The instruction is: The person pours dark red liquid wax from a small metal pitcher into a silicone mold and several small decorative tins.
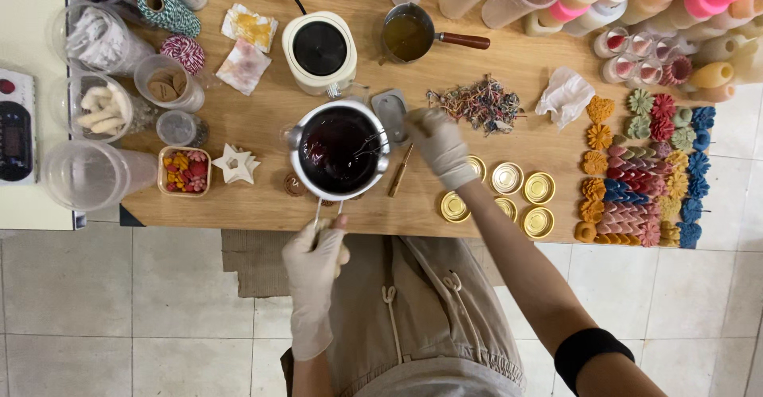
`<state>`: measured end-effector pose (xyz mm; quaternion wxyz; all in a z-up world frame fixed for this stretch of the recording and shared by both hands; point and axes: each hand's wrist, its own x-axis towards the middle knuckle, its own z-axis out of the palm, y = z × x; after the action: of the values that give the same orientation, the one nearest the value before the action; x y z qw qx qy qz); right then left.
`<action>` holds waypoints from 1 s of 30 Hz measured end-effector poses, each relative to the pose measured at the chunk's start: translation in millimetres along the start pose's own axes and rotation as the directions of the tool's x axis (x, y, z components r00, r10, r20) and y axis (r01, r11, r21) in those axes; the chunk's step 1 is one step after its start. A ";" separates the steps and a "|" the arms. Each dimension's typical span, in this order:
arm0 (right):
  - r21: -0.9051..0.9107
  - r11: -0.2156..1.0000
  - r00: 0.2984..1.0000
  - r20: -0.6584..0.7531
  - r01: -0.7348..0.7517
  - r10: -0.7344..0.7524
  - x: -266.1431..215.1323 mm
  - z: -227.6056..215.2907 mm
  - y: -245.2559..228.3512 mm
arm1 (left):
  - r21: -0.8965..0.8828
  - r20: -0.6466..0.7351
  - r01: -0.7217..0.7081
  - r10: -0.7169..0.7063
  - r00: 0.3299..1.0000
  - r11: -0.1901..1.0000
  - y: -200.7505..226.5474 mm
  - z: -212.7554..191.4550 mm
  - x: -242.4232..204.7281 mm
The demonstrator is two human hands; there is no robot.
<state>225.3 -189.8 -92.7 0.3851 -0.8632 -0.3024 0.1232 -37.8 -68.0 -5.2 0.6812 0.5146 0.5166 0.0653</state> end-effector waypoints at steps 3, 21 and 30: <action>-0.067 0.997 0.998 0.053 0.037 -0.033 -1.4 40.8 -19.3 | -0.093 -0.070 -0.080 0.073 0.995 0.992 -0.9 -15.6 -5.0; -0.400 0.911 0.994 -0.078 -0.103 0.078 -2.4 51.8 -15.9 | -0.062 -0.185 -0.111 0.098 0.978 0.992 11.8 -37.9 -5.7; 0.226 0.832 0.844 0.327 -0.507 0.425 83.8 95.0 -58.1 | -0.076 -0.174 -0.213 0.198 0.965 0.974 -4.2 -44.5 1.3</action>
<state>224.1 -51.7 -112.0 0.4272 -0.8169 -0.1068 0.3725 -73.3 -40.9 -6.4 0.6491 0.5255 0.5114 0.2024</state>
